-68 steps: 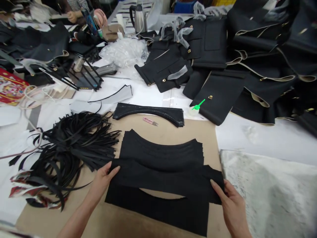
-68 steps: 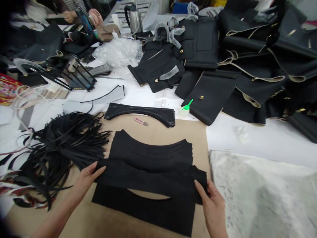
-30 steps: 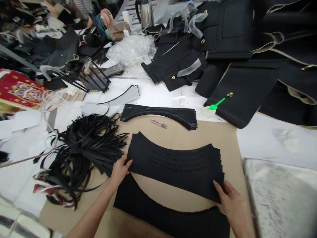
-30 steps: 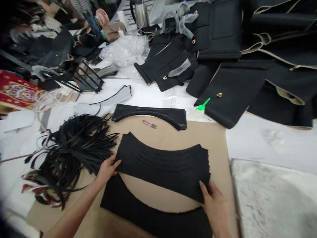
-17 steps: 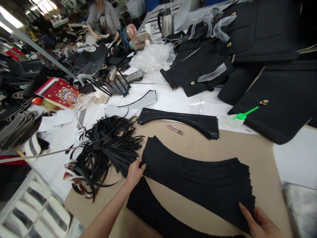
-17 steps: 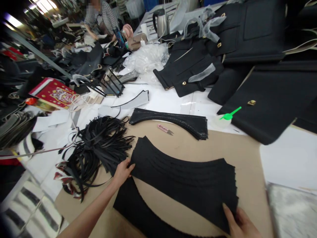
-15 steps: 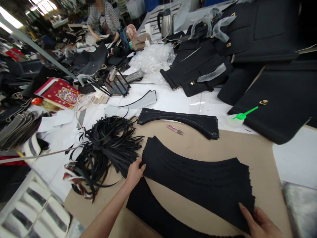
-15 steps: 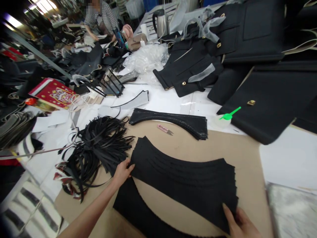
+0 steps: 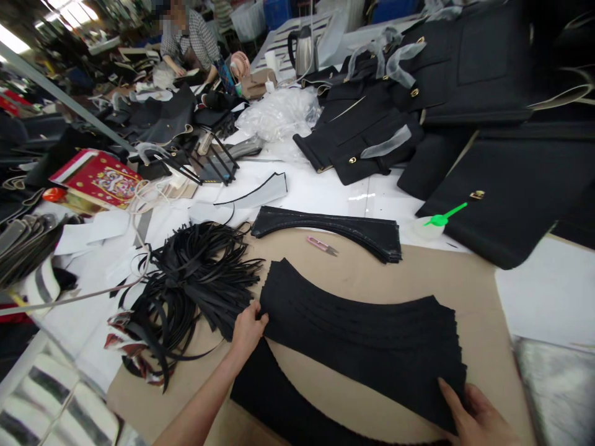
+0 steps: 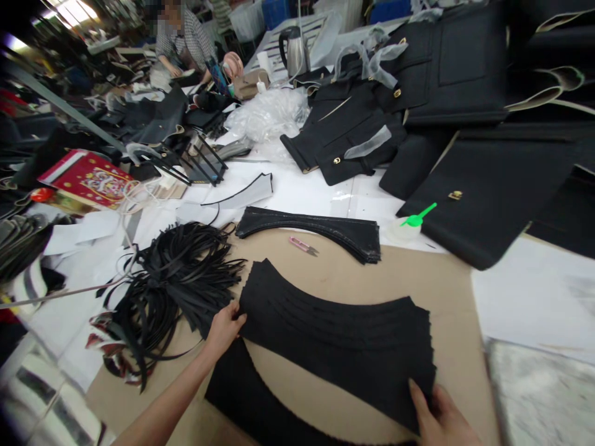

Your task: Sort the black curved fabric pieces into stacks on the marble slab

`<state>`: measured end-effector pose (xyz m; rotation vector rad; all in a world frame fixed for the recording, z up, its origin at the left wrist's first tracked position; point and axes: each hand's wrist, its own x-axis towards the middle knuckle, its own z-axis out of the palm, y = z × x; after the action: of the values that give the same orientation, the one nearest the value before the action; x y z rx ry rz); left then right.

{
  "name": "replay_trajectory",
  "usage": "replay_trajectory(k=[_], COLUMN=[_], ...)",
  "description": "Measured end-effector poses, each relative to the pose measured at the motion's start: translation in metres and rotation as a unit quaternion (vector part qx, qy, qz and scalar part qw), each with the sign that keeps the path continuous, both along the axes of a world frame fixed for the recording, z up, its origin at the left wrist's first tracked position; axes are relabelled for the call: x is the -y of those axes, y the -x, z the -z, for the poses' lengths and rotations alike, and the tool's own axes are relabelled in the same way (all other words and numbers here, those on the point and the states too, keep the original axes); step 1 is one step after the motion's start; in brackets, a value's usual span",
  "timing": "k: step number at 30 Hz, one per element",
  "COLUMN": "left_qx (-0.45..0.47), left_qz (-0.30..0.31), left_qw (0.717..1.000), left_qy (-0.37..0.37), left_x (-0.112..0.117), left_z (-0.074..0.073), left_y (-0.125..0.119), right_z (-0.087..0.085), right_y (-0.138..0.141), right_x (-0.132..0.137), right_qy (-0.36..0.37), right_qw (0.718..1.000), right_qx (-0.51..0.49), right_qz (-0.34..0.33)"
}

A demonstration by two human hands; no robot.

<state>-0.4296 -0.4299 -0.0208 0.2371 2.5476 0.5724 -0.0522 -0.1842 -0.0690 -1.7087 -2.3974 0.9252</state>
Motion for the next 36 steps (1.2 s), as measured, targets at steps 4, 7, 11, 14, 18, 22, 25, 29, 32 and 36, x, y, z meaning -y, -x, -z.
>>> replay_trajectory(k=[4,7,11,14,18,22,25,29,32,36], left_qx=[-0.026,-0.133,-0.187,-0.165,-0.160,-0.140,-0.085,-0.040,-0.041,-0.052], left_qz=[0.036,0.074,0.128,0.119,0.109,0.101,0.070,0.059,0.078,0.063], left_qw=[0.997,0.979,0.965,0.970,0.966,0.969,0.979,0.979,0.977,0.983], left_qy=[0.070,0.134,0.133,0.136,0.169,0.175,0.174,0.193,0.193,0.162], left_x=[0.001,0.003,-0.006,-0.021,-0.037,-0.041,-0.043,-0.049,-0.057,-0.064], left_z=[-0.005,-0.005,0.000,0.005,0.008,0.008,0.009,0.003,-0.012,-0.024], left_y=[-0.006,-0.009,-0.003,0.006,0.015,0.019,0.026,0.034,0.030,0.020], right_z=[-0.014,-0.024,-0.034,-0.036,-0.037,-0.046,-0.052,-0.051,-0.043,-0.018], right_y=[0.019,0.030,0.036,0.032,0.024,0.035,0.054,0.072,0.069,0.058], right_x=[0.008,0.012,0.017,0.021,0.009,-0.033,-0.069,-0.098,-0.104,-0.110], right_qy=[0.008,0.000,-0.043,-0.052,-0.103,-0.154,-0.138,-0.112,-0.103,-0.107], right_qw=[0.992,0.987,0.984,0.986,0.987,0.988,0.987,0.983,0.985,0.988], right_qx=[0.016,0.018,0.016,0.009,0.001,0.005,0.061,0.114,0.089,0.058], right_qz=[0.125,0.160,0.173,0.160,0.120,0.026,-0.050,-0.091,-0.105,-0.098])
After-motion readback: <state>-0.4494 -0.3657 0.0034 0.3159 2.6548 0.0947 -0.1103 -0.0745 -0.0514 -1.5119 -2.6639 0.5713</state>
